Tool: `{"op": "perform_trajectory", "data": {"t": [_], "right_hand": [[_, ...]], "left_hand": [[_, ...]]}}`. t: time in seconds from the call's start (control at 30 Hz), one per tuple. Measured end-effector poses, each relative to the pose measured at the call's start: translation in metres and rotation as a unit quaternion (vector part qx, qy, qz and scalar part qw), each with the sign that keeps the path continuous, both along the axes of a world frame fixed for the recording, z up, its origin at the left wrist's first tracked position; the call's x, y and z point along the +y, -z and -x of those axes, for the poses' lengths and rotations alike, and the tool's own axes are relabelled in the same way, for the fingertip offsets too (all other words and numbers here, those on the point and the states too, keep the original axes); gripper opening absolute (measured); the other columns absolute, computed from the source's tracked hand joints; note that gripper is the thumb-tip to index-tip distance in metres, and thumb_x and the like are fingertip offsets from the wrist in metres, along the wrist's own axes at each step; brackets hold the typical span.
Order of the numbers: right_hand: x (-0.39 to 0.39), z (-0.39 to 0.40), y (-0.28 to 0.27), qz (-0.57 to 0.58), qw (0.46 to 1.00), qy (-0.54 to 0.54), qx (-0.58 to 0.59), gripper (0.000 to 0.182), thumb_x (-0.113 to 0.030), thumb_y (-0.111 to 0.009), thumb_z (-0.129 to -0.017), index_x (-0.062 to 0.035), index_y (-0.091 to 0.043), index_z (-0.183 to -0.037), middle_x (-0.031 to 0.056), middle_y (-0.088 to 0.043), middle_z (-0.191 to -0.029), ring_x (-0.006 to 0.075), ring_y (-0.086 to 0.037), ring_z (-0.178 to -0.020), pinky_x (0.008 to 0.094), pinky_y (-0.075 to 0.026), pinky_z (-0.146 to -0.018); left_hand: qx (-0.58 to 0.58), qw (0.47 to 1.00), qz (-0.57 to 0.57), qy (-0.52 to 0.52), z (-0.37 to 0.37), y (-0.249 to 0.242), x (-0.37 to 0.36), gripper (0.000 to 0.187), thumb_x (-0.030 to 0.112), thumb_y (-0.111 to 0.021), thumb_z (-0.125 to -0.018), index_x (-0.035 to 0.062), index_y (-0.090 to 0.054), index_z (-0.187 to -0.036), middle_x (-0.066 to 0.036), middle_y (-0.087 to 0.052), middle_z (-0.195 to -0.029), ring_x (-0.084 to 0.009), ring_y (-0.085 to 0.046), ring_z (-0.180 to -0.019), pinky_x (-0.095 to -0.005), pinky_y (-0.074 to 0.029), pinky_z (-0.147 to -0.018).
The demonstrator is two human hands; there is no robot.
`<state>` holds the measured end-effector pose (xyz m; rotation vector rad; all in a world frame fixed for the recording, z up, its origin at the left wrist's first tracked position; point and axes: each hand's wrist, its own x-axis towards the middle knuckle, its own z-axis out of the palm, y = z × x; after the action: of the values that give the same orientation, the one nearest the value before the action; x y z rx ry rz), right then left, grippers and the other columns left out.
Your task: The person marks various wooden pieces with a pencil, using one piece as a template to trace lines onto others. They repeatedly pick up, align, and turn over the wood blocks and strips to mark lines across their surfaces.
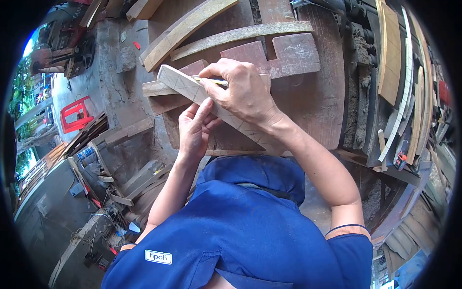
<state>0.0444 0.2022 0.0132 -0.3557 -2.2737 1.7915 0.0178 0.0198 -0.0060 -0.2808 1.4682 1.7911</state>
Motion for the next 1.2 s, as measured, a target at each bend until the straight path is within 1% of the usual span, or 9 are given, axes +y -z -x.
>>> {"op": "perform_trajectory", "data": {"t": [0.1,0.17,0.4,0.47,0.57,0.7,0.83,0.9,1.2], "right_hand": [[-0.001,0.003,-0.002,-0.026,1.0,-0.008,0.004,0.022,-0.021,-0.07,-0.09,-0.0028,-0.077,-0.101,0.017,-0.072,-0.089,0.0315,-0.073,-0.082,0.0401,-0.057,-0.076],[-0.003,0.006,-0.001,-0.04,0.999,-0.013,0.004,0.022,-0.022,-0.07,-0.09,-0.0029,-0.077,-0.1,0.0171,-0.072,-0.089,0.0319,-0.072,-0.081,0.0403,-0.057,-0.076],[0.001,0.016,0.003,-0.05,0.998,-0.027,0.016,0.023,-0.023,-0.069,-0.09,-0.0036,-0.076,-0.099,0.017,-0.072,-0.089,0.0329,-0.072,-0.083,0.0432,-0.057,-0.079],[0.004,0.013,-0.003,-0.081,0.995,-0.062,0.0,0.022,-0.016,-0.069,-0.092,0.001,-0.075,-0.105,0.016,-0.073,-0.094,0.0276,-0.073,-0.085,0.0363,-0.057,-0.078],[0.009,0.001,-0.002,-0.091,0.994,-0.058,0.0,0.022,-0.022,-0.069,-0.091,-0.0024,-0.075,-0.099,0.0182,-0.07,-0.089,0.0336,-0.071,-0.081,0.0434,-0.056,-0.077],[0.016,-0.017,-0.011,-0.09,0.993,-0.072,-0.01,0.022,-0.02,-0.069,-0.091,0.0003,-0.074,-0.099,0.0185,-0.069,-0.089,0.0344,-0.07,-0.08,0.0428,-0.056,-0.075],[0.013,-0.015,-0.012,-0.1,0.993,-0.063,-0.011,0.021,-0.02,-0.069,-0.091,-0.0002,-0.074,-0.098,0.0182,-0.069,-0.088,0.0344,-0.07,-0.08,0.0427,-0.056,-0.075],[0.008,-0.002,-0.008,-0.115,0.991,-0.071,-0.009,0.019,-0.012,-0.068,-0.09,0.0017,-0.074,-0.102,0.0158,-0.071,-0.092,0.0293,-0.071,-0.084,0.0372,-0.056,-0.077],[0.021,-0.016,-0.015,-0.152,0.982,-0.108,0.011,0.019,-0.012,-0.068,-0.091,0.0015,-0.073,-0.102,0.0155,-0.07,-0.09,0.0311,-0.07,-0.081,0.0385,-0.056,-0.076]], "left_hand": [[0.006,1.0,-0.002,0.006,0.0,-0.001,0.001,0.03,0.017,-0.065,-0.102,0.0013,-0.063,-0.127,-0.008,-0.072,-0.114,-0.0177,-0.073,-0.098,-0.0292,-0.061,-0.079],[-0.003,1.0,-0.002,-0.018,0.0,-0.007,0.006,0.028,0.019,-0.07,-0.099,0.0007,-0.068,-0.121,-0.006,-0.073,-0.106,-0.0109,-0.07,-0.089,-0.0259,-0.061,-0.076],[0.002,1.0,0.007,0.011,0.001,0.0,0.0,0.03,0.018,-0.066,-0.102,0.0023,-0.064,-0.127,-0.007,-0.073,-0.114,-0.0165,-0.073,-0.097,-0.0295,-0.061,-0.079],[0.003,1.0,0.009,0.005,0.001,-0.004,0.003,0.029,0.019,-0.067,-0.101,0.0029,-0.065,-0.126,-0.007,-0.073,-0.114,-0.0161,-0.073,-0.097,-0.0292,-0.061,-0.079],[-0.006,1.0,0.005,-0.012,0.0,-0.007,0.005,0.029,0.021,-0.072,-0.098,0.0014,-0.068,-0.12,-0.005,-0.072,-0.106,-0.01,-0.07,-0.091,-0.0255,-0.061,-0.077],[-0.004,1.0,0.015,-0.003,0.0,-0.008,0.005,0.029,0.019,-0.069,-0.1,0.0025,-0.065,-0.124,-0.006,-0.073,-0.112,-0.0145,-0.073,-0.097,-0.0284,-0.061,-0.078],[-0.002,1.0,0.008,-0.005,0.001,-0.005,0.003,0.03,0.02,-0.071,-0.099,0.0015,-0.067,-0.122,-0.005,-0.072,-0.107,-0.0103,-0.07,-0.091,-0.0266,-0.061,-0.077],[0.003,1.0,0.002,-0.004,0.001,-0.003,0.003,0.031,0.021,-0.073,-0.098,0.0013,-0.068,-0.121,-0.005,-0.073,-0.105,-0.0088,-0.069,-0.091,-0.0255,-0.061,-0.076],[-0.009,0.999,0.026,-0.02,0.001,-0.01,0.007,0.024,0.017,-0.069,-0.1,0.0015,-0.066,-0.117,-0.005,-0.072,-0.106,-0.0088,-0.07,-0.085,-0.0264,-0.061,-0.074]]}}
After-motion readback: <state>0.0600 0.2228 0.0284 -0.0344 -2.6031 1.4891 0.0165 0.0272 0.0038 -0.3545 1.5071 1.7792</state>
